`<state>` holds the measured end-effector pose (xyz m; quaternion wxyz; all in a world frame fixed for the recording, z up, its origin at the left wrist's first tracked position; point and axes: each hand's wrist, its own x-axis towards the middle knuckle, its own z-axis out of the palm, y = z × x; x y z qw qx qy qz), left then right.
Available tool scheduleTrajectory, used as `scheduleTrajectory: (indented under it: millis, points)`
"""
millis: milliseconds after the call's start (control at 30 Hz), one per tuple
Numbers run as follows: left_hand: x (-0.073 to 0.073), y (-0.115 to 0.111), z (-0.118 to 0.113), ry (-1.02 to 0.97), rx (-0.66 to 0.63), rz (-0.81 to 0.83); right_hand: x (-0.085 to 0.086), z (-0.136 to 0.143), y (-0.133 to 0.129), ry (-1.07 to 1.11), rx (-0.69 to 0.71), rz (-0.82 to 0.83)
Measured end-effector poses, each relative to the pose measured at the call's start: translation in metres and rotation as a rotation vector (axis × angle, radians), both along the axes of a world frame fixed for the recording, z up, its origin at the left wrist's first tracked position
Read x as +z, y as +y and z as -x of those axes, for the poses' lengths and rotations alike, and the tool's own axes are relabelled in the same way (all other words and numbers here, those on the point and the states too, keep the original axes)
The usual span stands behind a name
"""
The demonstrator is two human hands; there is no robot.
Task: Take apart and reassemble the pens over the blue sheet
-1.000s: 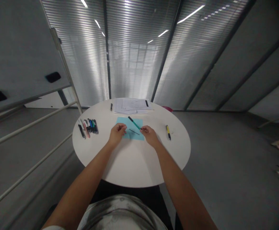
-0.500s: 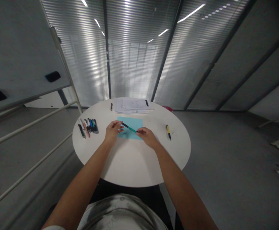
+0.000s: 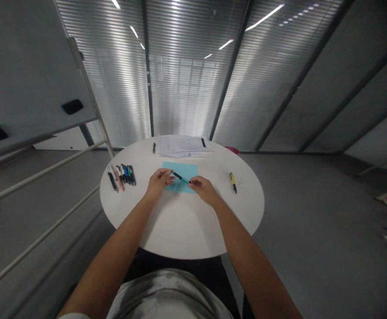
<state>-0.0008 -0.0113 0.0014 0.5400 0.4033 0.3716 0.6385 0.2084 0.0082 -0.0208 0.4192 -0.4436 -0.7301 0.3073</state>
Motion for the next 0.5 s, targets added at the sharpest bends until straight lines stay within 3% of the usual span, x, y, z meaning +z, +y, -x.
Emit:
scheduleTrajectory:
  millis: [167,500]
  points:
    - [-0.0005,0.0027,0.0035,-0.089,0.056,0.019,0.0028,0.0008,-0.0025,-0.017,0.01,-0.027]
    - [-0.0004,0.0022,0.001,-0.108,0.041,0.064,0.0021,0.0001,-0.0021,-0.042,0.019,-0.038]
